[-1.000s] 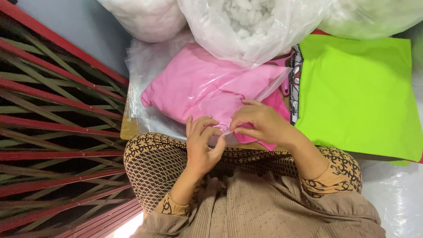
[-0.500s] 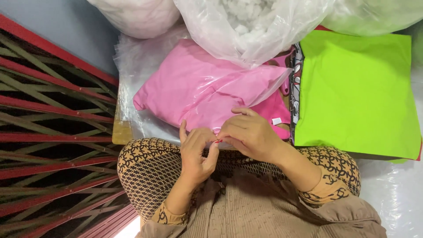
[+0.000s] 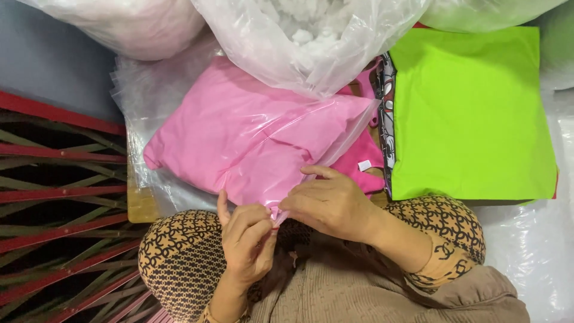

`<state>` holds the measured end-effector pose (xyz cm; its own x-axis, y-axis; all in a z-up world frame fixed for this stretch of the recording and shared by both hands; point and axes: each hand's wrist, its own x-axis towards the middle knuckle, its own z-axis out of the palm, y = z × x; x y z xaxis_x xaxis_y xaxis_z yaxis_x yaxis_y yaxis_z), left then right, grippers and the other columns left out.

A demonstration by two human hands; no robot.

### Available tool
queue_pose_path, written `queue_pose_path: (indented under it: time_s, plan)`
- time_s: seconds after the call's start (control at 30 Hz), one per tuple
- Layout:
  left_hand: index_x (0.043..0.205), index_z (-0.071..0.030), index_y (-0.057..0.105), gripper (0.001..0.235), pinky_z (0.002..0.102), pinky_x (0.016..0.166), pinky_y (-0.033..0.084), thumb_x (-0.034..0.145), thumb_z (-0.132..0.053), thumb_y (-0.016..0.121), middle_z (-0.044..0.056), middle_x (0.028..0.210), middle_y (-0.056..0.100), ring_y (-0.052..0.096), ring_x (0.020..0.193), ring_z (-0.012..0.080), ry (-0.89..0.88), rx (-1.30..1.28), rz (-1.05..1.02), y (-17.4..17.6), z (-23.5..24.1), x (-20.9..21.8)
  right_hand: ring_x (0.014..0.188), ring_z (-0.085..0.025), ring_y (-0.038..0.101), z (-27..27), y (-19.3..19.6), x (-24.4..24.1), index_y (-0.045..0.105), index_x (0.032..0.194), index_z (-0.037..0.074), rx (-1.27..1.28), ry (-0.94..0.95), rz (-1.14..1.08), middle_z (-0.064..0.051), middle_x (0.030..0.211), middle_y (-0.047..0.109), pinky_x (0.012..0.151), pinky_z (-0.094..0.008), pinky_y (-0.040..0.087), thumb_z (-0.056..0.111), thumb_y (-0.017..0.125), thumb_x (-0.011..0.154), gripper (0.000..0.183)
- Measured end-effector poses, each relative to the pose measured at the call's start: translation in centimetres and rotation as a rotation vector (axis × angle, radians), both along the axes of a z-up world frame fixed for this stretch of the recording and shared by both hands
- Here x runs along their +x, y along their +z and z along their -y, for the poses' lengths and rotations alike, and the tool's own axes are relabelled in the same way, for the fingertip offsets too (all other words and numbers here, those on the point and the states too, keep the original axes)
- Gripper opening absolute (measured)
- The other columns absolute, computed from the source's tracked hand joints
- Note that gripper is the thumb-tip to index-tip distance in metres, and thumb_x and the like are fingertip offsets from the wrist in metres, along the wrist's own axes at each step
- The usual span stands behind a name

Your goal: The person removes a pink garment from a clear plastic bag and places it on a lime green fabric sheet. They then use a lint roller to clean the surface of the green sheet before folding it.

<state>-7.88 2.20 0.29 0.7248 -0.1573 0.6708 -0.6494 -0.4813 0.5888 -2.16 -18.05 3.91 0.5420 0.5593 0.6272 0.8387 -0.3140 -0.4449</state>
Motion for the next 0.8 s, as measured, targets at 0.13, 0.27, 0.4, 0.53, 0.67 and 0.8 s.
queue_pose_path:
  time_s: [0.13,0.27,0.4,0.53,0.67,0.8]
  plan:
    - [0.091,-0.009,0.062,0.019,0.067,0.122,0.015,0.091,-0.028,0.068,0.005,0.088,0.065,0.065,0.083,0.0206,0.015,0.056,-0.095,0.7,-0.3,0.2,0.077,-0.016,0.068,-0.4,-0.5,-0.1,0.071,0.094,0.008,-0.025,-0.012,0.002,-0.004,0.086,0.072,0.096,-0.045,0.056,0.011,0.066,0.1,0.008]
    - [0.084,-0.01,0.067,0.012,0.063,0.124,0.014,0.094,-0.017,0.064,0.002,0.081,0.066,0.069,0.083,0.0207,0.049,0.043,-0.073,0.1,-0.7,-0.1,0.079,-0.019,0.07,-0.6,-0.4,0.4,0.074,0.092,0.006,0.001,-0.03,0.083,-0.009,0.088,0.073,0.092,-0.044,0.057,0.01,0.067,0.1,0.011]
    - [0.088,-0.014,0.065,0.005,0.063,0.131,0.016,0.093,-0.016,0.065,0.002,0.086,0.07,0.07,0.087,0.0189,0.148,-0.059,-0.016,-0.6,-3.0,-1.2,0.087,-0.021,0.076,1.0,-0.9,2.4,0.077,0.095,0.007,-0.07,-0.107,0.224,-0.012,0.095,0.078,0.091,-0.046,0.059,0.012,0.069,0.1,0.011]
    - [0.088,-0.015,0.062,0.007,0.058,0.136,0.022,0.095,-0.014,0.062,0.003,0.083,0.067,0.068,0.086,0.0189,0.268,-0.168,0.016,0.2,-3.8,-1.3,0.084,-0.019,0.078,3.5,-2.5,5.3,0.079,0.093,0.015,-0.16,-0.183,0.314,-0.006,0.092,0.081,0.097,-0.048,0.056,0.014,0.078,0.096,0.003]
    - [0.089,-0.013,0.059,0.011,0.062,0.141,0.026,0.099,-0.009,0.058,0.003,0.084,0.059,0.064,0.087,0.021,0.408,-0.298,-0.034,0.8,-4.3,-1.8,0.088,-0.021,0.079,5.9,-2.2,7.5,0.079,0.096,0.014,-0.259,-0.307,0.357,-0.005,0.093,0.082,0.099,-0.047,0.053,0.017,0.076,0.099,0.005]
    - [0.091,-0.016,0.061,0.008,0.059,0.141,0.025,0.096,-0.01,0.06,0.001,0.083,0.061,0.065,0.088,0.0174,0.368,-0.345,-0.038,0.4,-5.1,-2.1,0.094,-0.022,0.08,8.5,-3.7,9.4,0.079,0.1,0.014,-0.318,-0.434,0.417,-0.004,0.094,0.082,0.097,-0.045,0.055,0.014,0.078,0.102,0.003]
